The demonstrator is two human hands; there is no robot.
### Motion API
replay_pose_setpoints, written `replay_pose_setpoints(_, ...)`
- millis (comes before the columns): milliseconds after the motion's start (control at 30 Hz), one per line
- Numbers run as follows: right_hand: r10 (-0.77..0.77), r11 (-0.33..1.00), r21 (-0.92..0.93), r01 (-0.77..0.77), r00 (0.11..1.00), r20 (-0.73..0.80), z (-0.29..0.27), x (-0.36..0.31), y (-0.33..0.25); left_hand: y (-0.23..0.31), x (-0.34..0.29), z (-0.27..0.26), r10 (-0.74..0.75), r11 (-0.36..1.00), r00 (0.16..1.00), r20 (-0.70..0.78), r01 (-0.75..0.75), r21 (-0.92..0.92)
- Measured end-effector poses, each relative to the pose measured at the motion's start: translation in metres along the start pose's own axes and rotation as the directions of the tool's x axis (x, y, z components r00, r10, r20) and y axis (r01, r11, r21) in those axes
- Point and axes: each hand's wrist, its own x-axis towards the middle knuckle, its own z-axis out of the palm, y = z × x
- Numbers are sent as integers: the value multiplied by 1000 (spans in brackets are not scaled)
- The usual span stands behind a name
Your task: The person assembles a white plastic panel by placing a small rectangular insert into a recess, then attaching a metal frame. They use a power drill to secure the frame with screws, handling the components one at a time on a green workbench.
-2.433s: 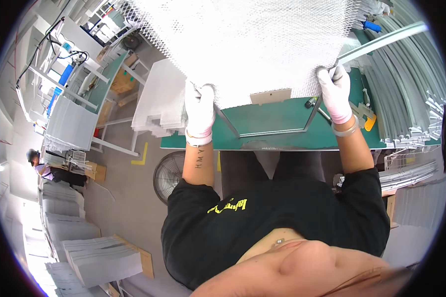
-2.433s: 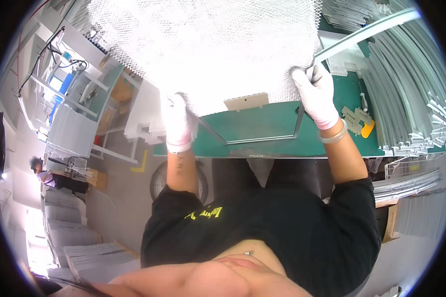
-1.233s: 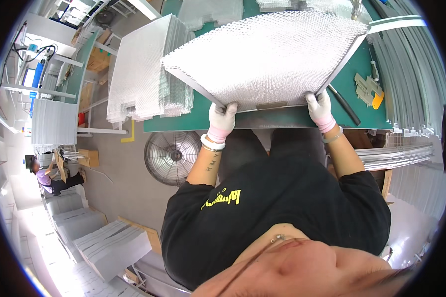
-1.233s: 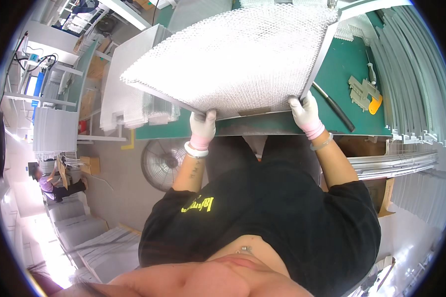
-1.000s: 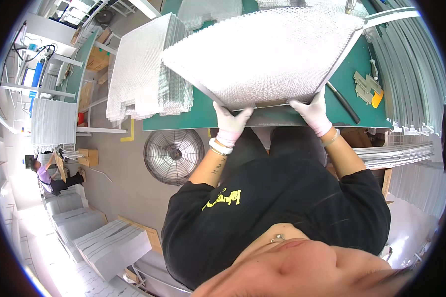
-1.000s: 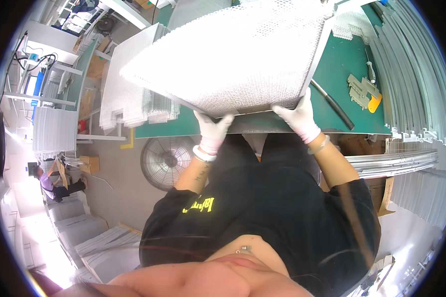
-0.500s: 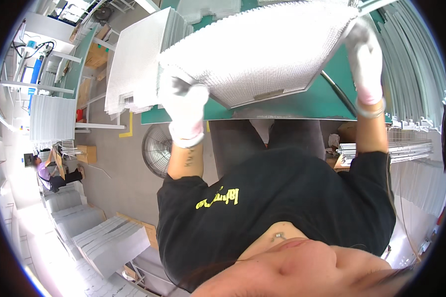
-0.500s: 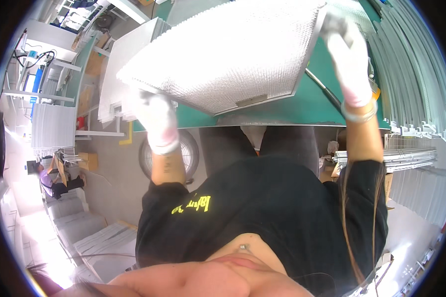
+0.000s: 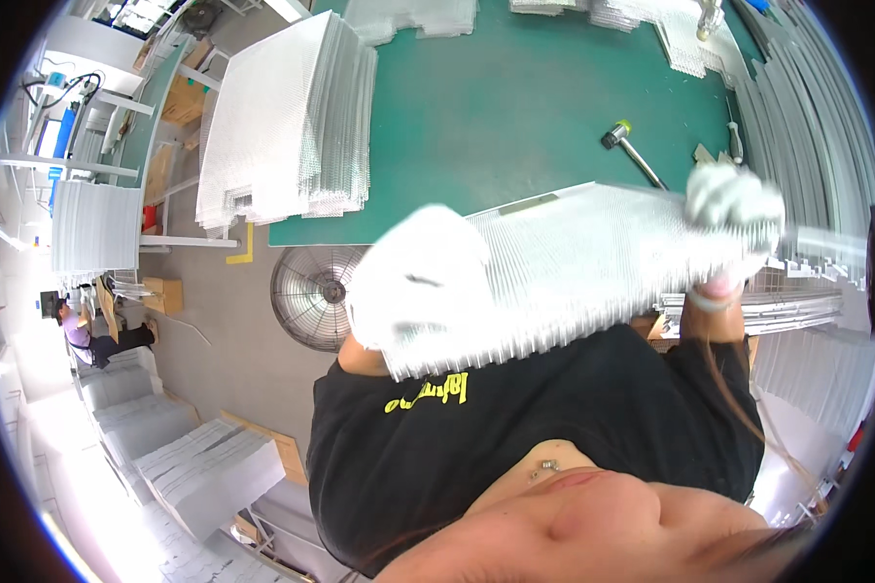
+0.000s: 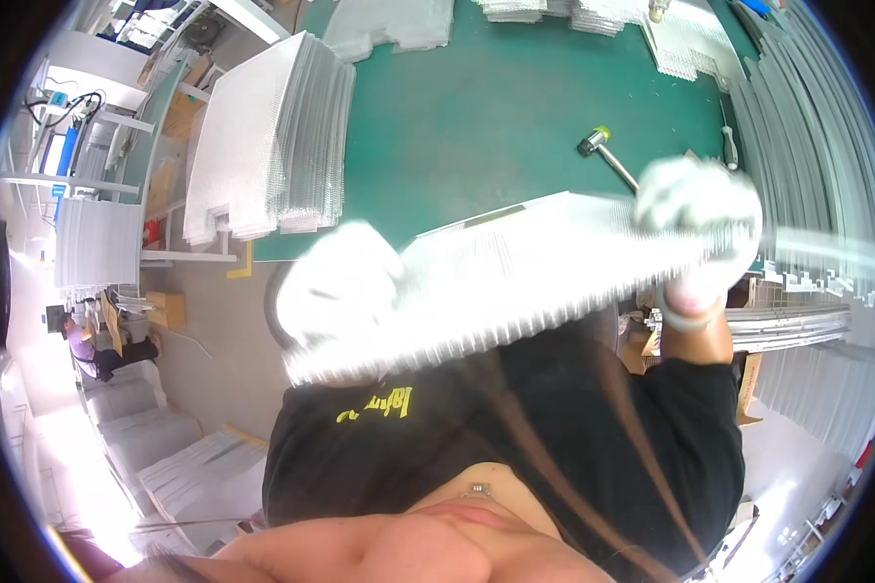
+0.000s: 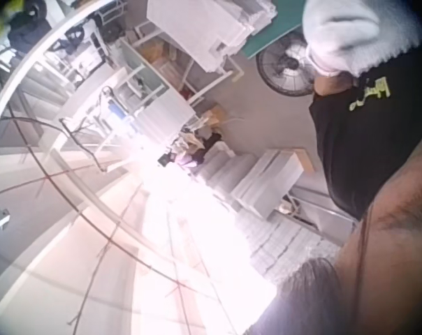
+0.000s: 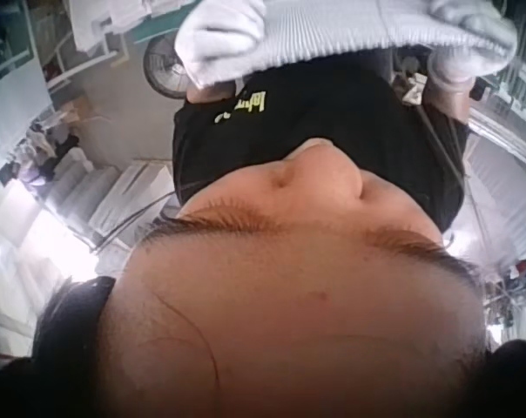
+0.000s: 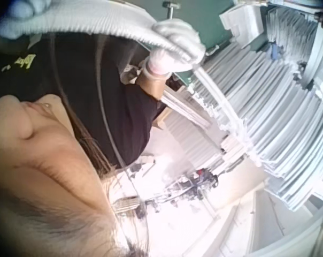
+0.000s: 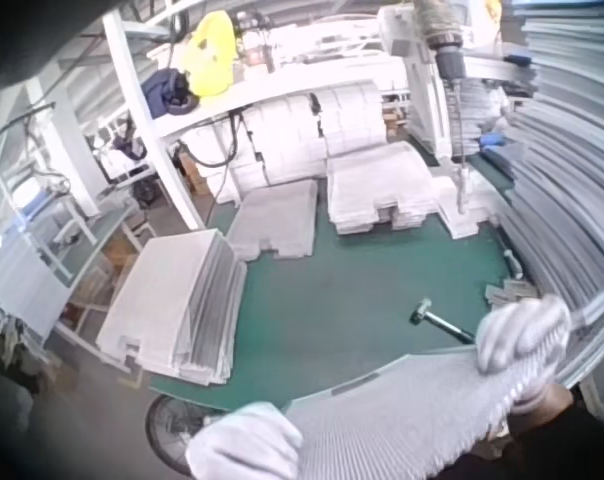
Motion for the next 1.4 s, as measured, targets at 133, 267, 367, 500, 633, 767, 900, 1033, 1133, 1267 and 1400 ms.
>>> replay_pose_setpoints(133,-126,992,47,116,929,347,-27,-30,-17,-8,-9,4,-21,974,865,501,130,-185)
replay_pose_setpoints(267,-160,983,-39,178,946,283,-15,-58,-27,-24,-45,2,-425,903,756,498,312,297)
replay_pose_setpoints(367,-155,983,-58,172,962,225,-11,-75,-27,-42,-69,-2,-692,610,678,248,366,702)
replay_pose_setpoints(500,-119,993,31,116,929,351,-26,-69,-26,-61,-98,-6,-705,460,703,92,355,814)
replay_pose_setpoints(633,-85,996,49,70,879,470,-33,-62,-39,-68,-87,-11,-766,264,643,-4,320,910)
replay_pose_setpoints(767,-19,1000,-13,26,919,393,-26,-66,-44,-72,-99,-8,-690,264,723,-33,294,919)
replay_pose_setpoints(900,-17,999,-26,29,935,355,-23,-70,-42,-72,-106,-2,-641,258,761,-101,338,905)
replay_pose_setpoints(1033,-62,998,48,45,897,437,-31,-66,-39,-72,-105,-3,-641,251,763,-88,317,915)
replay_pose_setpoints(1133,-73,997,60,52,893,444,-31,-64,-38,-71,-106,-2,-627,227,775,-81,281,932)
replay_pose_setpoints(1267,-82,995,-21,96,926,368,-21,-63,-36,-83,-127,-3,-669,146,694,-267,474,869)
replay_pose_setpoints(1400,-111,987,-81,140,951,287,-12,-52,-18,-76,-125,-8,-651,102,659,-378,568,817)
